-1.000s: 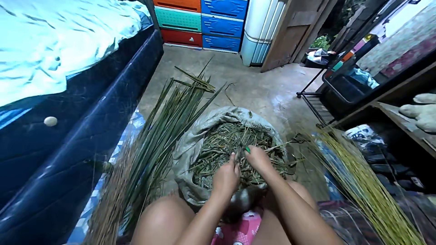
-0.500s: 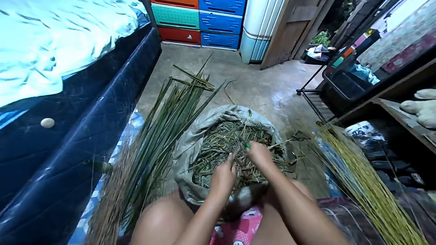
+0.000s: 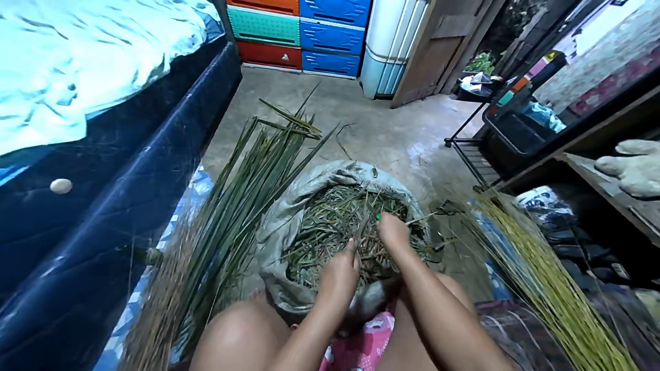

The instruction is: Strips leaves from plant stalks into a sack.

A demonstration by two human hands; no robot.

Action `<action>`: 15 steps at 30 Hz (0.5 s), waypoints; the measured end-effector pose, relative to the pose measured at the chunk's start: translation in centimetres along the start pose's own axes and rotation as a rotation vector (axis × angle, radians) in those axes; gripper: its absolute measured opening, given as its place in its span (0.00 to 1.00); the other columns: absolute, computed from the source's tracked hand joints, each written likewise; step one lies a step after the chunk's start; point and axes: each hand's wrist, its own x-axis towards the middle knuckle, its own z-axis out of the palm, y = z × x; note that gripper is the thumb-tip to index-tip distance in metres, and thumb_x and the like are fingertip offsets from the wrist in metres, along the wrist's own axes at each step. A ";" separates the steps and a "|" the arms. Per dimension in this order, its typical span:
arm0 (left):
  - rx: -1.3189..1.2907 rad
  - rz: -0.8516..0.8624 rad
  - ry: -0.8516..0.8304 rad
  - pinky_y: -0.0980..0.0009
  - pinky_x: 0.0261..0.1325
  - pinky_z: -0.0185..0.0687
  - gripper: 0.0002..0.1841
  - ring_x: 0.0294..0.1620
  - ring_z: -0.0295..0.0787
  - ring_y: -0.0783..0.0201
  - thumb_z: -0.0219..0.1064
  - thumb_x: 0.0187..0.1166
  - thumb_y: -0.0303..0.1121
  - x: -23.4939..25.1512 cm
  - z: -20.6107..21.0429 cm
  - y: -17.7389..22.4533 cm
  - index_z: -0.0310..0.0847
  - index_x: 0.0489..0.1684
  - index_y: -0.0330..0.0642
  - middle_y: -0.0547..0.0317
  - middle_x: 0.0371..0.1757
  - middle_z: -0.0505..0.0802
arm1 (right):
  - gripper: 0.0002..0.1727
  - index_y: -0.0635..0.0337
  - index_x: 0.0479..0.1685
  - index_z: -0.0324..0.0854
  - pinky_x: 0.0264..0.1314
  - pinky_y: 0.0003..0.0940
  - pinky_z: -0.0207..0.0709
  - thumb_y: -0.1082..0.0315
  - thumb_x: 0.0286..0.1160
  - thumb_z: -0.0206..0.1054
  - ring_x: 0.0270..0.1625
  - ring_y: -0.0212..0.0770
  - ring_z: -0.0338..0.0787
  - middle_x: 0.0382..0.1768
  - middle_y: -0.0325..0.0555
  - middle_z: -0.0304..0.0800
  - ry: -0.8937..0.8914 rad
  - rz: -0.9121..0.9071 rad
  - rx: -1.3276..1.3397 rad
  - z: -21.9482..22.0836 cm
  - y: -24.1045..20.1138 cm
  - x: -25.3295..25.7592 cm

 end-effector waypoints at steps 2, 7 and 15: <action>-0.005 0.004 0.000 0.45 0.70 0.80 0.28 0.66 0.89 0.43 0.48 0.95 0.43 0.0 -0.1 -0.1 0.58 0.94 0.51 0.40 0.65 0.91 | 0.20 0.59 0.71 0.81 0.68 0.62 0.79 0.59 0.91 0.55 0.70 0.59 0.89 0.66 0.58 0.90 -0.019 -0.014 0.026 -0.5 0.1 -0.5; -0.107 0.000 0.040 0.44 0.68 0.80 0.25 0.62 0.90 0.42 0.52 0.94 0.41 0.6 -0.9 -1.2 0.69 0.87 0.43 0.38 0.58 0.93 | 0.18 0.60 0.63 0.84 0.64 0.64 0.79 0.59 0.90 0.56 0.64 0.60 0.90 0.57 0.60 0.91 -0.213 -0.244 0.018 0.9 -1.2 -5.9; -0.058 -0.042 0.040 0.45 0.71 0.80 0.30 0.66 0.89 0.43 0.52 0.91 0.35 1.1 -0.9 -0.3 0.57 0.95 0.52 0.41 0.64 0.92 | 0.18 0.57 0.69 0.81 0.65 0.62 0.81 0.62 0.88 0.58 0.68 0.59 0.90 0.64 0.56 0.91 -0.099 -0.198 -0.111 0.9 -1.9 -4.2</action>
